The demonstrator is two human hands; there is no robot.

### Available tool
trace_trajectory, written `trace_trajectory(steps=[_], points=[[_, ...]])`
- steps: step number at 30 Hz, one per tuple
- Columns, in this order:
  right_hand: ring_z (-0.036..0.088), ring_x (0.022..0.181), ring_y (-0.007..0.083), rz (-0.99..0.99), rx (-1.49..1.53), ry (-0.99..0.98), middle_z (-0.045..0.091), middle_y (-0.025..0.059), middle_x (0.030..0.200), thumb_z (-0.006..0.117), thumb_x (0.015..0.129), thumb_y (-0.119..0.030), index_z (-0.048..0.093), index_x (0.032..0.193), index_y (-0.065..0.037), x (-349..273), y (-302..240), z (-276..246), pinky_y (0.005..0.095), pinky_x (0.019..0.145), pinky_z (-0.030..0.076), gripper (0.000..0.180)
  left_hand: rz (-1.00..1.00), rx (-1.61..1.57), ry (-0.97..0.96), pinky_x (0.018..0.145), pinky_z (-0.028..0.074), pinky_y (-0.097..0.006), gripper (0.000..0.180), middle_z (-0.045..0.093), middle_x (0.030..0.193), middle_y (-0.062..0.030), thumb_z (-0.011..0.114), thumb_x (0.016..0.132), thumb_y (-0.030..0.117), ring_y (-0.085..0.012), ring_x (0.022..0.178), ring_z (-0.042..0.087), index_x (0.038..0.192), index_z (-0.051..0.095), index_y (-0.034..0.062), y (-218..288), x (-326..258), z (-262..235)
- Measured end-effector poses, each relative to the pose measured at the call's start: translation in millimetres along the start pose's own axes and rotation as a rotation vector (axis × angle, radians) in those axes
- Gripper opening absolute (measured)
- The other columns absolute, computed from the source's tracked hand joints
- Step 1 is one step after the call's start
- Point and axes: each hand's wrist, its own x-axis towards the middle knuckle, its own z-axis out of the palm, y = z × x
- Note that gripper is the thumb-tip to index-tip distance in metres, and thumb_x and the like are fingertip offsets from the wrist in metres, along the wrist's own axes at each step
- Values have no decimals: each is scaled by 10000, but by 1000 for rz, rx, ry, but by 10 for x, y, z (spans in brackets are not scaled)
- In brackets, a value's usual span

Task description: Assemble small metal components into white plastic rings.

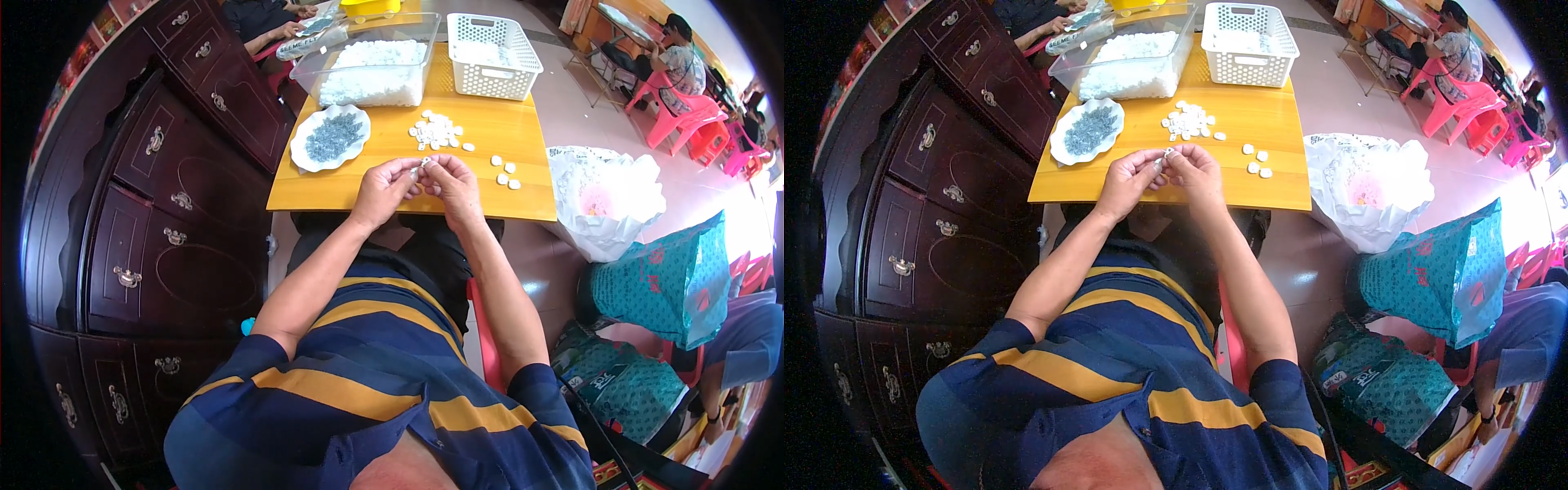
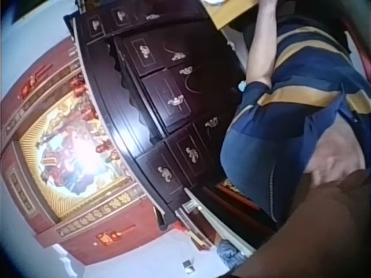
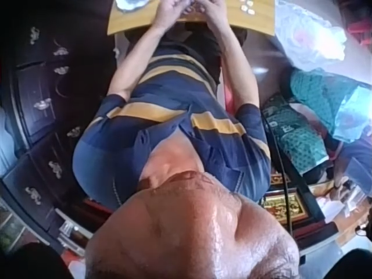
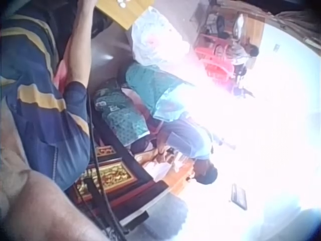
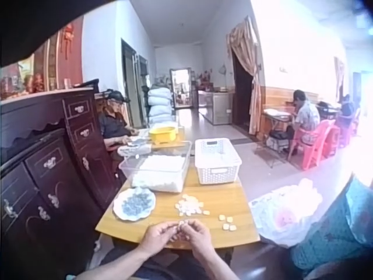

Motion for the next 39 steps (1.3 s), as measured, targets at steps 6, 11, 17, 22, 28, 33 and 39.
trace_trajectory(steps=[6, 11, 17, 22, 28, 33, 39], points=[[612, 739, 66, 15, -4, 24, 690, 17, 889, 655, 974, -151, 644, 1029, -62, -9, -28, 10, 194, 668, 491, 105, -13, -27, -42, 737, 552, -218, 262, 717, 1036, -46, 608, 984, 51, -76, 809, 663, 1238, 622, -14, 47, -10, -34], [624, 729, 78, 47, 13, 18, 705, 31, 868, 665, 963, -150, 648, 1018, -64, -5, -54, -23, 215, 672, 497, 104, -25, -70, -8, 720, 540, -210, 230, 699, 974, -26, 648, 961, 62, -67, 802, 648, 1182, 634, 0, 62, 35, -107], [618, 718, 73, 70, -83, -3, 708, 34, 866, 670, 953, -148, 657, 1016, -55, 6, -32, -39, 201, 639, 477, 113, 24, -24, 43, 695, 519, -194, 208, 675, 923, 5, 675, 943, 56, -44, 789, 619, 1145, 650, 12, 115, 79, -148], [601, 708, 68, 76, -87, -23, 694, 39, 867, 653, 972, -127, 659, 1022, -45, -9, -45, -14, 182, 627, 466, 97, 40, -2, 43, 700, 514, -186, 206, 675, 924, 9, 676, 939, 40, -36, 791, 613, 1141, 659, 10, 130, 58, -130], [608, 717, 67, 92, -117, -19, 694, 37, 871, 655, 972, -131, 658, 1028, -46, -20, -46, -6, 176, 634, 467, 102, 49, 8, 38, 711, 516, -188, 214, 681, 938, 4, 674, 935, 31, -38, 801, 618, 1148, 660, 11, 119, 53, -141], [603, 701, 67, 82, -116, -5, 698, 30, 862, 668, 946, -145, 654, 1020, -43, -18, -32, -12, 182, 609, 452, 127, 57, -17, 18, 719, 516, -190, 216, 684, 943, 1, 671, 932, 18, -44, 805, 620, 1148, 662, 11, 83, 61, -150], [608, 715, 67, 101, -144, -8, 693, 36, 875, 654, 962, -117, 655, 1031, -39, -20, -59, 0, 177, 633, 469, 105, 61, -12, 13, 745, 525, -202, 220, 696, 953, -7, 671, 928, 9, -53, 826, 634, 1148, 669, 15, 78, 52, -155]])
